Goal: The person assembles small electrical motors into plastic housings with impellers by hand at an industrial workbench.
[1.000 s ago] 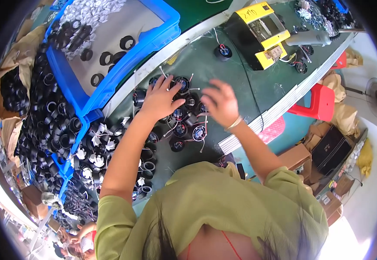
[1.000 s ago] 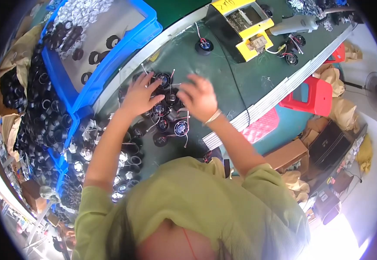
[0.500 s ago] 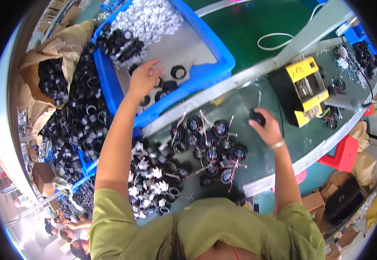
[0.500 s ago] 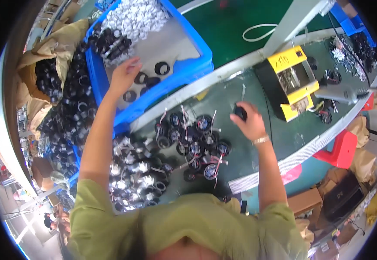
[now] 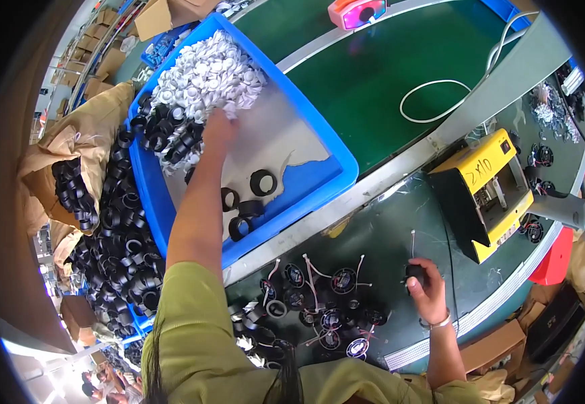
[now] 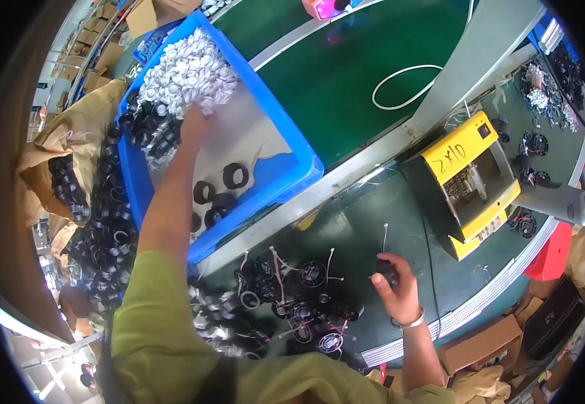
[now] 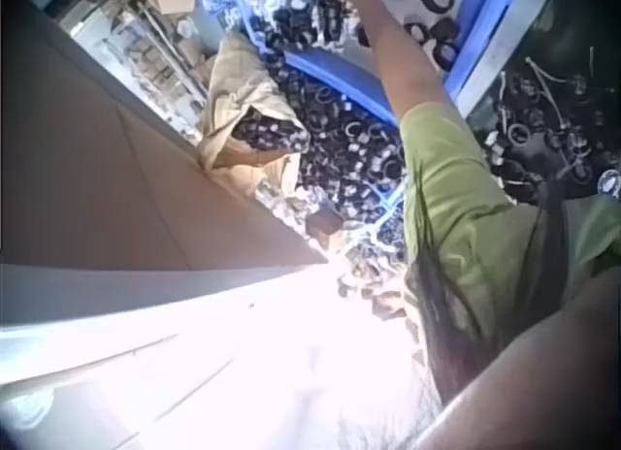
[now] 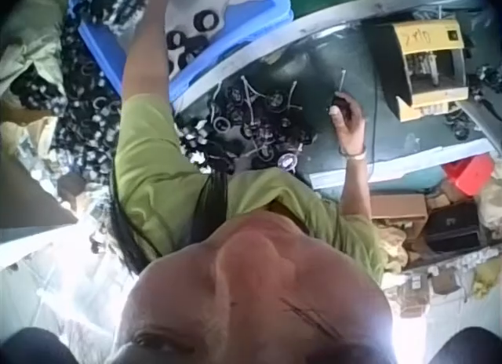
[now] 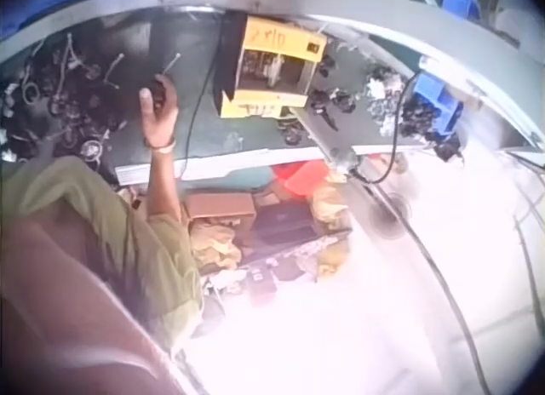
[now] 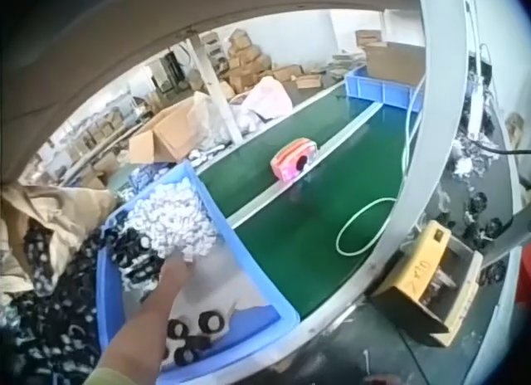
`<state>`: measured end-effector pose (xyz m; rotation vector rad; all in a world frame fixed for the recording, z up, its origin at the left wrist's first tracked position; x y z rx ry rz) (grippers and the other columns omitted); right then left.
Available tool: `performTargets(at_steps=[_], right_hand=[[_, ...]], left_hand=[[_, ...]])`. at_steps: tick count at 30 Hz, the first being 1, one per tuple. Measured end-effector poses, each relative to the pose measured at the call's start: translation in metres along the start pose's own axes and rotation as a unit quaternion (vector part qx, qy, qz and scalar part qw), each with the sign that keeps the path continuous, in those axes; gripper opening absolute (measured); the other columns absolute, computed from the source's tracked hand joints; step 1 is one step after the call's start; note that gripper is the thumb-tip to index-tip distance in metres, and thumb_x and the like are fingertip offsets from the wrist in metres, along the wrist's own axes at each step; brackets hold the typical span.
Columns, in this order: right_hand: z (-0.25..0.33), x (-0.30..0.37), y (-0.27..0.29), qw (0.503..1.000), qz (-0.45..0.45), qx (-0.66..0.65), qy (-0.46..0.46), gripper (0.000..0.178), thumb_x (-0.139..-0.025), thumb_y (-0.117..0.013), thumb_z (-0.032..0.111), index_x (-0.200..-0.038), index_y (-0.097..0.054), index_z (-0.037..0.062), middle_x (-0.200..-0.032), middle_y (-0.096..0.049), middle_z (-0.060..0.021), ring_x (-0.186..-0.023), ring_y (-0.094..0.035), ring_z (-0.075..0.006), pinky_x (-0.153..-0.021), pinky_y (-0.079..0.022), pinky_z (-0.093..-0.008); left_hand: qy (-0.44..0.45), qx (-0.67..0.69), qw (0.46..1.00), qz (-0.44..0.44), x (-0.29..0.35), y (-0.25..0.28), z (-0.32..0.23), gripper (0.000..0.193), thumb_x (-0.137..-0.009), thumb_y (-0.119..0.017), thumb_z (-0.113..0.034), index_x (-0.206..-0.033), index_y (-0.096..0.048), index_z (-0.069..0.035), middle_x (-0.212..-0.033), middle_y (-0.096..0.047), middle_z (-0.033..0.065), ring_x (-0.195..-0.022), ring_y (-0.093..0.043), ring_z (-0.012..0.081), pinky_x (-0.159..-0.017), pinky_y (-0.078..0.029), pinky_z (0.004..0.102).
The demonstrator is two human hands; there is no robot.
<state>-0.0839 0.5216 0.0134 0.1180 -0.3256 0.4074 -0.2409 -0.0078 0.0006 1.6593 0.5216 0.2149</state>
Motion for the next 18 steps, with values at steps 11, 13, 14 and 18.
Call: performTargets(at_steps=[11, 13, 14, 18], right_hand=[[0.093, 0.027, -0.056, 0.988, 0.035, -0.086, 0.123, 0.028, -0.081, -0.056, 0.012, -0.105, -0.049, 0.0007, -0.09, -0.05, -0.0022, -0.082, -0.045, -0.0081, -0.074, -0.037, -0.0211], [0.118, 0.041, -0.066, 0.981, 0.018, -0.101, 0.164, 0.026, -0.086, -0.049, 0.018, -0.105, -0.048, 0.0007, -0.097, -0.049, -0.0033, -0.092, -0.045, -0.011, -0.083, -0.035, -0.0242], [0.124, 0.05, -0.074, 0.971, 0.016, -0.185, 0.147, 0.024, -0.086, -0.047, 0.018, -0.103, -0.048, 0.0006, -0.099, -0.048, -0.004, -0.093, -0.044, -0.0111, -0.084, -0.034, -0.0238], [0.192, 0.102, -0.104, 0.944, 0.0, -0.092, 0.318, 0.025, -0.083, -0.046, 0.014, -0.104, -0.045, -0.0005, -0.098, -0.046, -0.0083, -0.092, -0.044, -0.0154, -0.084, -0.035, -0.0267]], left_hand=[[0.254, 0.696, 0.64, 0.201, 0.227, 0.106, -0.06, 0.035, -0.078, -0.06, -0.009, -0.111, -0.05, -0.012, -0.077, -0.057, 0.0047, -0.056, -0.054, 0.0141, -0.056, -0.05, 0.0301], [0.263, 0.783, 0.516, 0.228, 0.285, 0.133, -0.098, 0.029, -0.086, -0.051, -0.029, -0.109, -0.05, -0.012, -0.082, -0.056, 0.0043, -0.067, -0.053, 0.0129, -0.067, -0.049, 0.034], [0.25, 0.819, 0.445, 0.262, 0.308, 0.147, -0.124, 0.038, -0.089, -0.04, -0.04, -0.107, -0.05, -0.008, -0.082, -0.056, 0.0036, -0.07, -0.052, 0.0143, -0.072, -0.047, 0.0355], [0.237, 0.904, 0.286, 0.212, 0.372, 0.194, -0.17, 0.033, -0.088, -0.043, -0.035, -0.092, -0.054, -0.003, -0.087, -0.057, 0.0086, -0.083, -0.056, 0.0228, -0.082, -0.044, 0.0375]])
Point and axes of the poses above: each hand's wrist, its own x-axis away from the middle knuckle, its own y-axis out of the back of the hand, z = x × y, the point moved 9 cm from there along -x, towards the middle knuckle
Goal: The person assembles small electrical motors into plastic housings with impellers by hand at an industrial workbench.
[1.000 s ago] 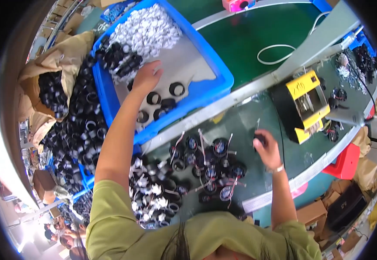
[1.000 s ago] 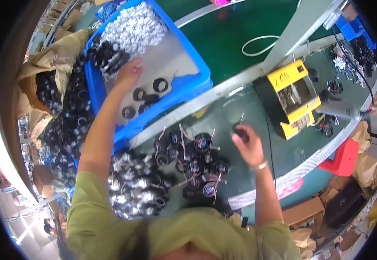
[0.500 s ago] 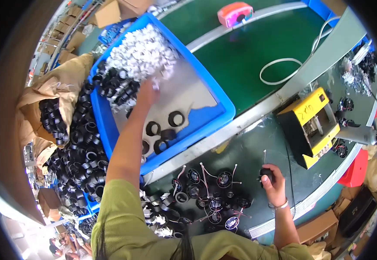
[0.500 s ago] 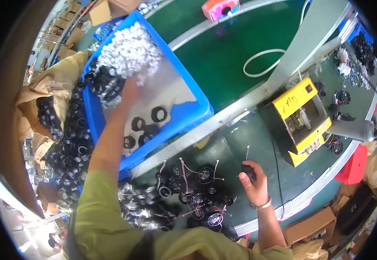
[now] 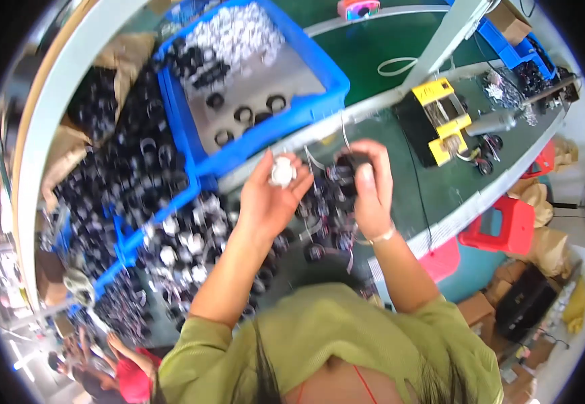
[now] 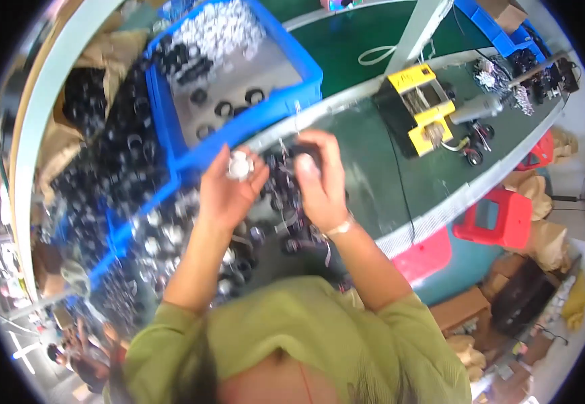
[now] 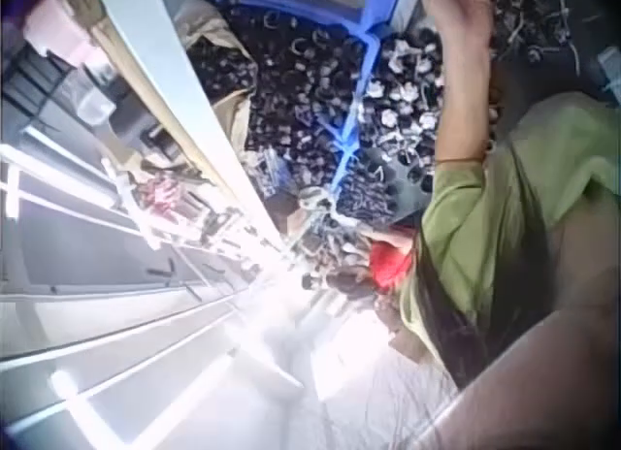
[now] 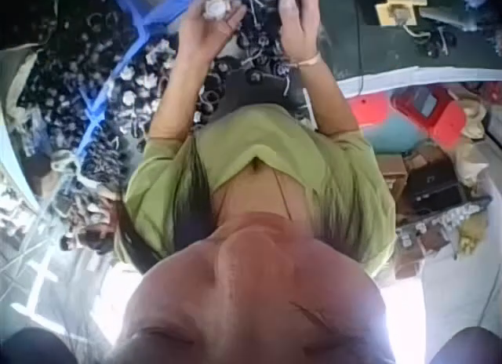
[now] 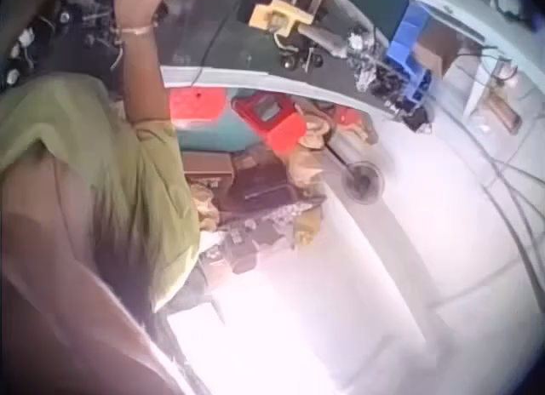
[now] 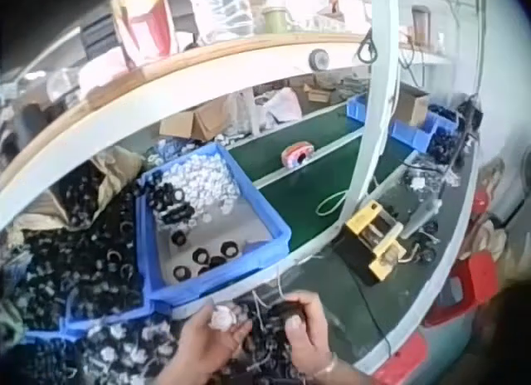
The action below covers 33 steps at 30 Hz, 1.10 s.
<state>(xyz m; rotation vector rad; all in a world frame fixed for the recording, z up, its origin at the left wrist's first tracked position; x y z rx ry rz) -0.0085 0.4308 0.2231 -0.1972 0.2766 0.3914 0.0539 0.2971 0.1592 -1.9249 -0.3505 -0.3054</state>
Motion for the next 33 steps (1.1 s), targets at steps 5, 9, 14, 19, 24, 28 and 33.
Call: performTargets(at_steps=[5, 9, 14, 19, 24, 28, 33], right_hand=[[0.069, 0.026, -0.063, 0.982, 0.104, -0.028, 0.157, 0.032, -0.08, -0.051, 0.016, -0.104, -0.039, 0.0005, -0.099, -0.048, -0.0157, -0.091, -0.047, -0.0248, -0.081, -0.038, -0.0352], [0.1, 0.058, -0.091, 0.951, 0.154, 0.064, 0.26, 0.034, -0.08, -0.049, 0.02, -0.105, -0.034, 0.0019, -0.104, -0.042, -0.0175, -0.092, -0.043, -0.0202, -0.082, -0.037, -0.034], [0.106, 0.077, -0.11, 0.962, 0.191, 0.027, 0.191, 0.034, -0.076, -0.05, 0.013, -0.104, -0.037, 0.0003, -0.102, -0.044, -0.016, -0.09, -0.046, -0.0229, -0.082, -0.037, -0.036], [0.122, 0.083, -0.108, 0.965, 0.142, -0.045, 0.214, 0.033, -0.079, -0.047, 0.018, -0.105, -0.036, 0.001, -0.104, -0.044, -0.0181, -0.092, -0.045, -0.0221, -0.082, -0.037, -0.0368], [0.127, 0.096, -0.141, 0.921, 0.263, 0.085, 0.276, 0.034, -0.083, -0.047, 0.029, -0.103, -0.041, 0.0011, -0.101, -0.048, -0.0185, -0.091, -0.047, -0.0276, -0.081, -0.038, -0.0375], [0.122, 0.102, -0.152, 0.928, 0.263, 0.06, 0.259, 0.035, -0.083, -0.047, 0.03, -0.103, -0.042, 0.0012, -0.102, -0.048, -0.018, -0.091, -0.048, -0.0282, -0.081, -0.037, -0.0378], [0.116, 0.105, -0.162, 0.927, 0.273, 0.064, 0.249, 0.035, -0.083, -0.047, 0.03, -0.103, -0.042, 0.001, -0.103, -0.047, -0.0188, -0.092, -0.047, -0.029, -0.081, -0.037, -0.0383]], left_hand=[[-0.142, 0.012, 0.989, 0.04, 0.072, -0.049, -0.006, 0.028, -0.09, -0.041, -0.026, -0.103, -0.048, -0.003, -0.109, -0.052, 0.012, -0.103, -0.048, 0.0227, -0.086, -0.039, 0.0334], [-0.201, 0.004, 0.98, 0.015, 0.118, -0.053, -0.005, 0.036, -0.091, -0.037, -0.027, -0.116, -0.044, -0.002, -0.114, -0.046, 0.0092, -0.107, -0.044, 0.0228, -0.095, -0.033, 0.0365], [-0.073, 0.255, 0.959, 0.099, 0.141, -0.052, 0.025, 0.049, -0.087, -0.041, -0.038, -0.118, -0.041, 0.0, -0.114, -0.048, 0.0112, -0.108, -0.045, 0.0235, -0.093, -0.034, 0.0363], [-0.129, 0.246, 0.952, 0.131, 0.16, -0.046, 0.002, 0.043, -0.089, -0.037, -0.036, -0.118, -0.043, -0.004, -0.116, -0.047, 0.0112, -0.107, -0.045, 0.0217, -0.091, -0.035, 0.0359], [-0.227, 0.105, 0.961, 0.122, 0.178, -0.045, -0.017, 0.046, -0.091, -0.031, -0.035, -0.119, -0.039, -0.001, -0.114, -0.046, 0.01, -0.106, -0.044, 0.0207, -0.092, -0.034, 0.0354], [-0.259, 0.094, 0.954, 0.118, 0.188, -0.037, -0.023, 0.046, -0.091, -0.031, -0.034, -0.12, -0.038, 0.0, -0.114, -0.046, 0.01, -0.107, -0.044, 0.0211, -0.093, -0.032, 0.035], [-0.287, 0.034, 0.954, 0.08, 0.197, -0.031, -0.031, 0.047, -0.09, -0.032, -0.034, -0.123, -0.035, 0.0, -0.12, -0.041, 0.0097, -0.111, -0.041, 0.0209, -0.095, -0.031, 0.0344]])
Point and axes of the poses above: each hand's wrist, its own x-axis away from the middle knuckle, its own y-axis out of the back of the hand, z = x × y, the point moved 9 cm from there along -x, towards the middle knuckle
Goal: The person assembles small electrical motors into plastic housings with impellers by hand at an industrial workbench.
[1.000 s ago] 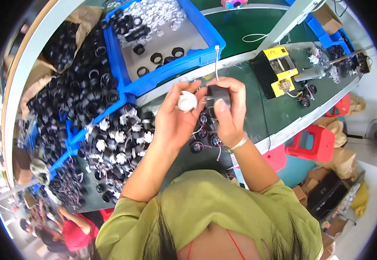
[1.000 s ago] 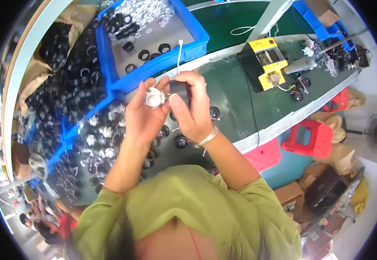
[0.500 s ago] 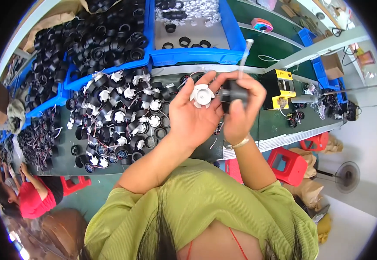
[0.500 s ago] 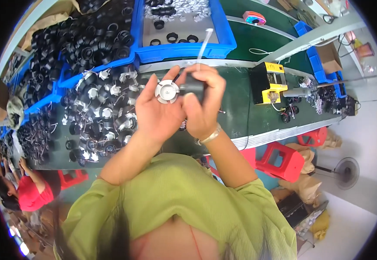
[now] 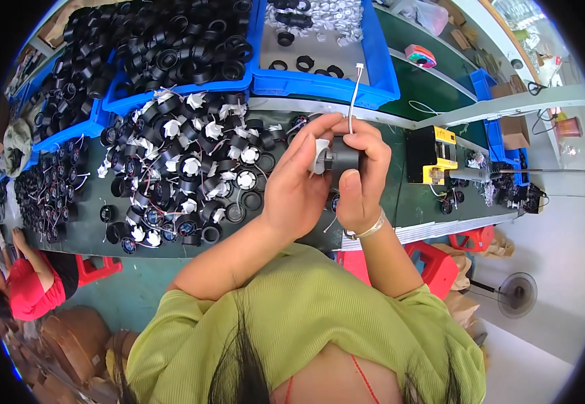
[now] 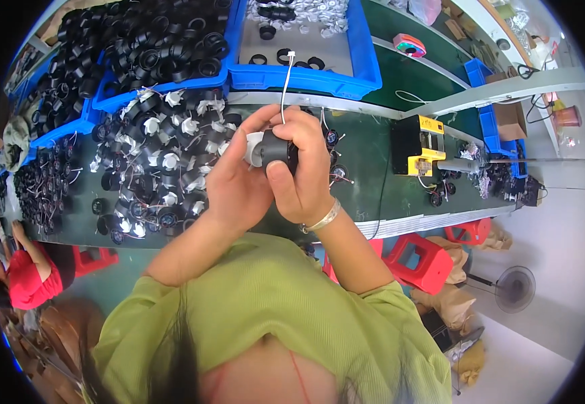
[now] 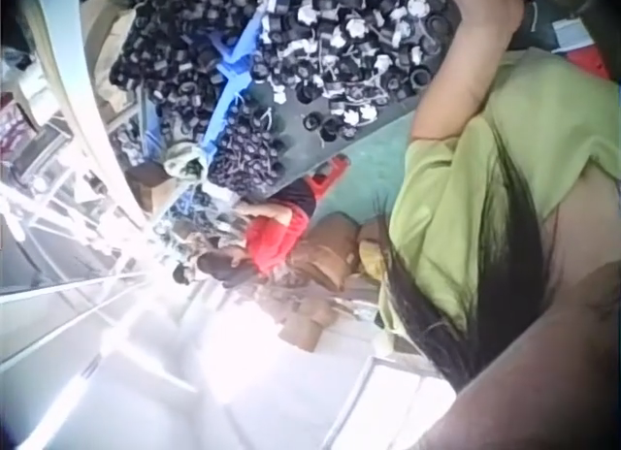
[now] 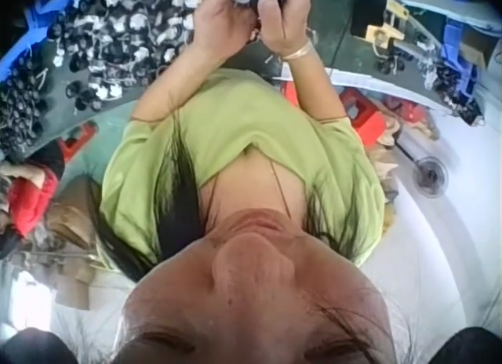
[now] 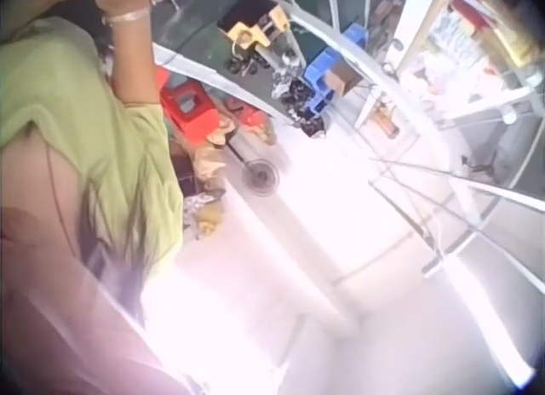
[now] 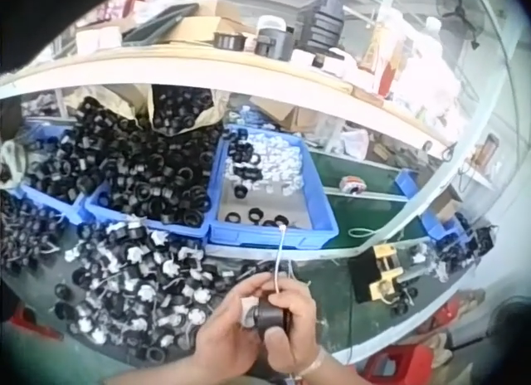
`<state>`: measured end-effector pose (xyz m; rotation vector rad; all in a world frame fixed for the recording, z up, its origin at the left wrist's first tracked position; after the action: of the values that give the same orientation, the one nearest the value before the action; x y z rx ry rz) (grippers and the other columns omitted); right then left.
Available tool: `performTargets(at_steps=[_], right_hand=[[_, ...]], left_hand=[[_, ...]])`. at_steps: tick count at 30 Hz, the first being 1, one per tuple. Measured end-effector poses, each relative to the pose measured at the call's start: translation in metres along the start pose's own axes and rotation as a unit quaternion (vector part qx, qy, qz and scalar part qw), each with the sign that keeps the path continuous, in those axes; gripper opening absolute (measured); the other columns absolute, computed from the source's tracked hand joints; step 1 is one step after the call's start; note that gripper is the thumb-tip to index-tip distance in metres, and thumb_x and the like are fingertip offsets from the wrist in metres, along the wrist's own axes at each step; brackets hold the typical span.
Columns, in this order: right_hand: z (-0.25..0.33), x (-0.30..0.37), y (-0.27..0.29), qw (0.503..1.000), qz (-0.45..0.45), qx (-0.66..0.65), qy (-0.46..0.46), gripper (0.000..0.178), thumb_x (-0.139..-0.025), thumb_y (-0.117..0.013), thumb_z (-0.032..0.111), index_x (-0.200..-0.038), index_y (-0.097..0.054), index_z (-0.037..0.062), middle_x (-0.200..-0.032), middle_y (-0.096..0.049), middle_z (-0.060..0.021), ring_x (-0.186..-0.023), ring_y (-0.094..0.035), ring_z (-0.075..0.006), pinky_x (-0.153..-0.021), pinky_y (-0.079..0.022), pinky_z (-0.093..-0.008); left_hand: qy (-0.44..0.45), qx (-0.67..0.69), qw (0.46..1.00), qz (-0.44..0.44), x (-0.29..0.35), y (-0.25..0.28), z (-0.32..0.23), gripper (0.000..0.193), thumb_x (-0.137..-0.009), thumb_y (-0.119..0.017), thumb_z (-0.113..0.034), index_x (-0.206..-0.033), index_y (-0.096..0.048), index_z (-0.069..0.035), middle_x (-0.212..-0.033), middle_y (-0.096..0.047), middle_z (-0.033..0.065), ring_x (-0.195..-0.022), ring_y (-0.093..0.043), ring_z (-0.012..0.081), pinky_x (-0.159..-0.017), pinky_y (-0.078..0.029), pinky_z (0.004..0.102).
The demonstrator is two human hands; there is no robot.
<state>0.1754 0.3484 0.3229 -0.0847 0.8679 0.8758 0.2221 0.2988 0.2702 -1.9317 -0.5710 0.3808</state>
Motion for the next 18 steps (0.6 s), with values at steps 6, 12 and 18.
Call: performTargets(at_steps=[6, 12, 18], right_hand=[[0.008, 0.0, -0.014, 0.999, 0.034, 0.025, 0.013, 0.035, -0.084, -0.046, 0.029, -0.103, -0.041, 0.0003, -0.101, -0.046, -0.0217, -0.089, -0.048, -0.0327, -0.078, -0.039, -0.0389], [0.022, 0.008, -0.027, 0.994, 0.079, -0.071, -0.012, 0.034, -0.083, -0.044, 0.026, -0.104, -0.039, -0.0001, -0.1, -0.045, -0.022, -0.086, -0.047, -0.0294, -0.082, -0.036, -0.0406], [-0.036, 0.05, -0.083, 0.952, 0.256, 0.036, -0.162, 0.046, -0.083, -0.044, 0.026, -0.118, -0.035, -0.0019, -0.116, -0.041, -0.0212, -0.105, -0.04, -0.0356, -0.091, -0.03, -0.0387]], left_hand=[[-0.043, -0.14, 0.988, 0.04, 0.011, 0.0, -0.009, 0.058, -0.091, -0.029, -0.041, -0.133, -0.016, -0.004, -0.126, -0.032, 0.0078, -0.116, -0.033, 0.0179, -0.096, -0.025, 0.0308], [-0.129, -0.346, 0.914, 0.168, 0.038, -0.019, -0.026, 0.064, -0.091, -0.03, -0.038, -0.133, -0.004, 0.002, -0.13, -0.023, 0.0145, -0.122, -0.023, 0.0233, -0.1, -0.016, 0.0351], [0.132, -0.277, 0.945, -0.116, 0.045, 0.105, -0.01, 0.052, -0.086, -0.045, -0.04, -0.13, -0.029, -0.016, -0.122, -0.038, 0.0029, -0.103, -0.044, 0.015, -0.082, -0.041, 0.0307]])
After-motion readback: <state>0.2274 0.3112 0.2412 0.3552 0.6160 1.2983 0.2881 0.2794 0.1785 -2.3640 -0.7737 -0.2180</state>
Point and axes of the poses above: each hand's wrist, its own x-axis away from the middle knuckle, its own y-axis out of the back of the hand, z = x × y, the point moved 9 cm from there along -x, towards the middle knuckle
